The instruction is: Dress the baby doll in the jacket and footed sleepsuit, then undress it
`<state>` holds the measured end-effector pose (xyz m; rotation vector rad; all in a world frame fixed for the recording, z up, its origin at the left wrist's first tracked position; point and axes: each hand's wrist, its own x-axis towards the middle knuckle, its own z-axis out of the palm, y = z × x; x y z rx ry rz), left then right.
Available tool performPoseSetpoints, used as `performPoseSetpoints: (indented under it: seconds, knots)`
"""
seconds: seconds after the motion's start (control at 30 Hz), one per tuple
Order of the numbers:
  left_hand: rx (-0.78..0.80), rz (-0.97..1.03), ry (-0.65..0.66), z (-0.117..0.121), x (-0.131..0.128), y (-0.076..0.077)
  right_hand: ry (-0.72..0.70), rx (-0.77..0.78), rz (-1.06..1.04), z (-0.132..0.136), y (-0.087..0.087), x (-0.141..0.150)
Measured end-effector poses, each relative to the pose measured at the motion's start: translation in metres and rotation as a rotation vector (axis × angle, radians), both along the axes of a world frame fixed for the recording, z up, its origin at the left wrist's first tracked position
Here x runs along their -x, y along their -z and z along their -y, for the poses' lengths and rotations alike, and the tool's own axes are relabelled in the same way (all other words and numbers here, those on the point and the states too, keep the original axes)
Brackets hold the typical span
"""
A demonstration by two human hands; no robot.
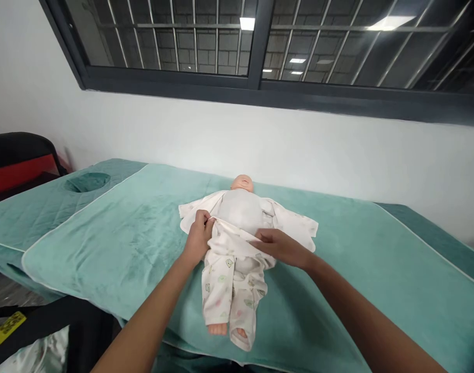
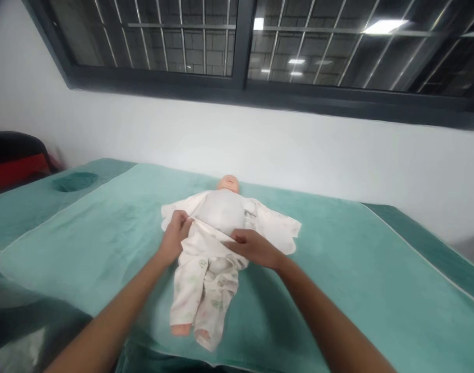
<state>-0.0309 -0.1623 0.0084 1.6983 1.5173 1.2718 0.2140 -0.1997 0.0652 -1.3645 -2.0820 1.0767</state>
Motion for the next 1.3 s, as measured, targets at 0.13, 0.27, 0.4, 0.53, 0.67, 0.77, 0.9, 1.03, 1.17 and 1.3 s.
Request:
performPoseSetpoints:
  seconds: [0.13,0.27,0.4,0.53,0.67,0.77,0.9,1.03,1.17,1.3]
  knots:
    - [0.032,0.016,0.010,-0.012,0.005,0.014,-0.087,0.106,0.098,-0.007,0.017,-0.033]
    - [0.112,-0.009,0.158,-0.018,0.000,0.013,0.118,-0.237,0.085,-0.018,0.038,-0.025]
    - [0.238,-0.014,0.278,-0.011,0.007,-0.001,0.328,-0.564,0.073,-0.023,0.056,-0.006]
    - [0.383,0.104,0.400,-0.003,0.014,-0.008,0.359,-0.604,0.082,-0.026,0.063,-0.003]
    - [0.359,0.214,0.264,-0.015,0.003,-0.004,0.500,-0.485,0.119,-0.051,0.049,-0.010]
    - [0.254,0.250,0.170,-0.034,-0.008,0.003,0.514,-0.452,0.080,-0.078,0.041,-0.012]
    - [0.212,0.260,0.135,-0.054,-0.015,0.014,0.557,-0.325,-0.102,-0.098,0.054,-0.008]
    - [0.164,0.250,0.076,-0.063,-0.016,0.016,0.545,-0.238,-0.202,-0.098,0.071,-0.008]
    - [0.084,0.174,0.172,-0.072,-0.017,0.002,0.454,-0.450,-0.256,-0.099,0.070,-0.010]
    - [0.078,-0.013,0.108,-0.092,-0.019,-0.010,0.361,-0.531,-0.203,-0.106,0.058,-0.011]
